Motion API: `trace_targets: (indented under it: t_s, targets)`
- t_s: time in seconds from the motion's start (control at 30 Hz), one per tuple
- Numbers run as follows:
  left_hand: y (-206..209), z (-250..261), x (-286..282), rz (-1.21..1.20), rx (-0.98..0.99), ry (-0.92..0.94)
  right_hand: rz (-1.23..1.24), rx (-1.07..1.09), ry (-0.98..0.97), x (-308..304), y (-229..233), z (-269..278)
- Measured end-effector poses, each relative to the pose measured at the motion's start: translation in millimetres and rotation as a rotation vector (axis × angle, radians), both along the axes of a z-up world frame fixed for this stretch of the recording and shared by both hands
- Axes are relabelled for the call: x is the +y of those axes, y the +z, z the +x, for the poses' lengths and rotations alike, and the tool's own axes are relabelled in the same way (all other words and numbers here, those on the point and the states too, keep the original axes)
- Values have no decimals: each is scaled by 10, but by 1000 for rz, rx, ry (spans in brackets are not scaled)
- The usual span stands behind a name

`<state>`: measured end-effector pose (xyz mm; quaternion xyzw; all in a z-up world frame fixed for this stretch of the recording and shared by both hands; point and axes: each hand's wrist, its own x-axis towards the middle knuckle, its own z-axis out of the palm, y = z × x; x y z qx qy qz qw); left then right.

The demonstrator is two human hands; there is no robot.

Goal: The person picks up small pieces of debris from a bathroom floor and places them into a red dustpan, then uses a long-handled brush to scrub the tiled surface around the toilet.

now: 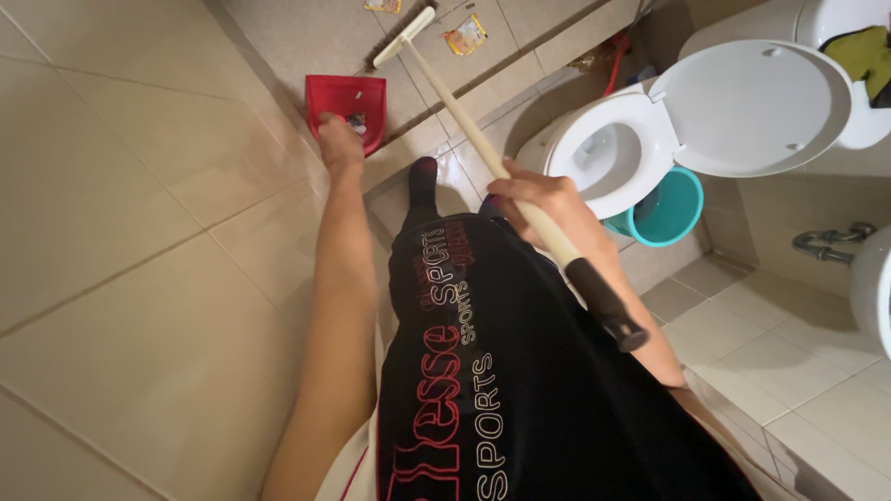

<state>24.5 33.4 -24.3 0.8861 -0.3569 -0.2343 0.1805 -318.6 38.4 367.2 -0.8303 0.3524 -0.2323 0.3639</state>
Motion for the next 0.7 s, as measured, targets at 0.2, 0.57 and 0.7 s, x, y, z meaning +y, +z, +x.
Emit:
trace_targets:
  t_s: [0.2,0.57,0.7]
  targets:
    - [270,-83,27,-17,-26,13,51,115,189,-112,36,-52]
    - [95,-141,236,-22,-61,24,46,49,91,-78,270,1]
    - [152,-196,284,10,-5,74,249,73,194,-83,211,118]
